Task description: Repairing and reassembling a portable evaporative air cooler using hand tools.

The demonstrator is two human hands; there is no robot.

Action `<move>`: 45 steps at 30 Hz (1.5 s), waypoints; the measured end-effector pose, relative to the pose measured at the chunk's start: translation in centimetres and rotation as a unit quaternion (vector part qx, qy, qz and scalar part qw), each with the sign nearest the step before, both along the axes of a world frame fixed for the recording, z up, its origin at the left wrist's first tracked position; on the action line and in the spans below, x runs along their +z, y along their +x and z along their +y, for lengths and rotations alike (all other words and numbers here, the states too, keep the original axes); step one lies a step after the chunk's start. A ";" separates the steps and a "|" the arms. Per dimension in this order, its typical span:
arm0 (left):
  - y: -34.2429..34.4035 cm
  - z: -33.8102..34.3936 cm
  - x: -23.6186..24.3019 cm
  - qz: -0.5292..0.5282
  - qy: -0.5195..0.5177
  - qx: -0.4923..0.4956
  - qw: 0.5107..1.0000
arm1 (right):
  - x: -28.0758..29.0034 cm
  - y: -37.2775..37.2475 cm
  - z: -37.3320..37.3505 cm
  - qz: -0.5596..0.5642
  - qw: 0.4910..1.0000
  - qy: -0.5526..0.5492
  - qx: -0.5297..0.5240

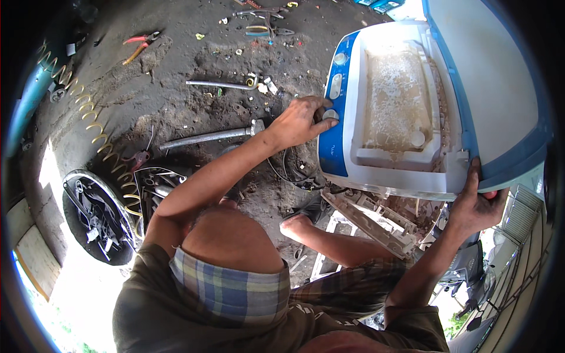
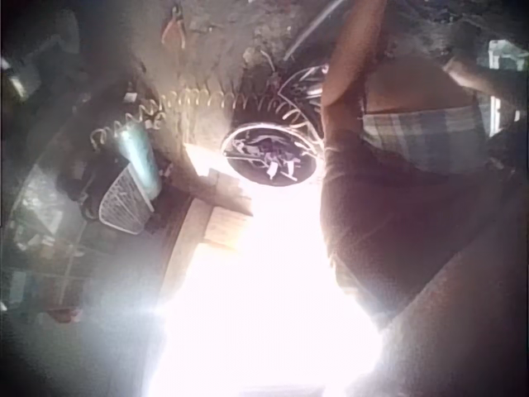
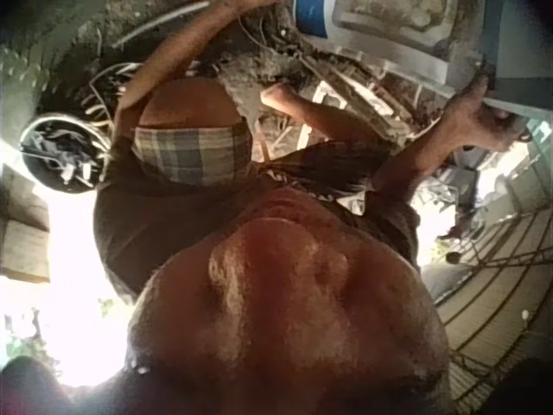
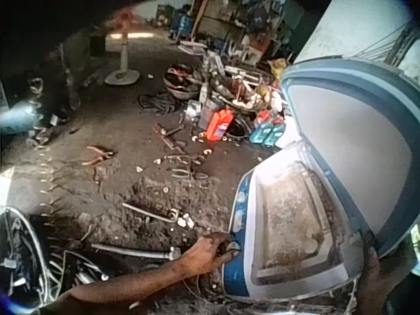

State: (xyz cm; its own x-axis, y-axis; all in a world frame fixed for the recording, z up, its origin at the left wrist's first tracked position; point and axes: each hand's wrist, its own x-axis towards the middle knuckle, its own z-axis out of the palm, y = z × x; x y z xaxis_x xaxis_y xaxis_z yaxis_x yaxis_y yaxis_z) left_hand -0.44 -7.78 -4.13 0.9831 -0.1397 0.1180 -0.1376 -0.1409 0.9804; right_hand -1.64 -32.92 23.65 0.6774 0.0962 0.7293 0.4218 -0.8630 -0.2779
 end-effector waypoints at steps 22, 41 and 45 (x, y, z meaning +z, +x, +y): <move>-0.2 -0.7 -0.7 -0.034 0.074 0.018 0.997 | -0.2 -0.6 0.0 0.003 0.999 -0.040 -0.027; -0.4 -3.3 -3.8 0.066 -0.063 0.068 0.993 | -0.4 -1.2 2.7 0.040 0.997 -0.068 -0.023; -0.3 -3.0 -4.2 0.054 -0.060 0.061 0.995 | -0.3 -1.4 2.7 0.042 0.995 -0.080 -0.036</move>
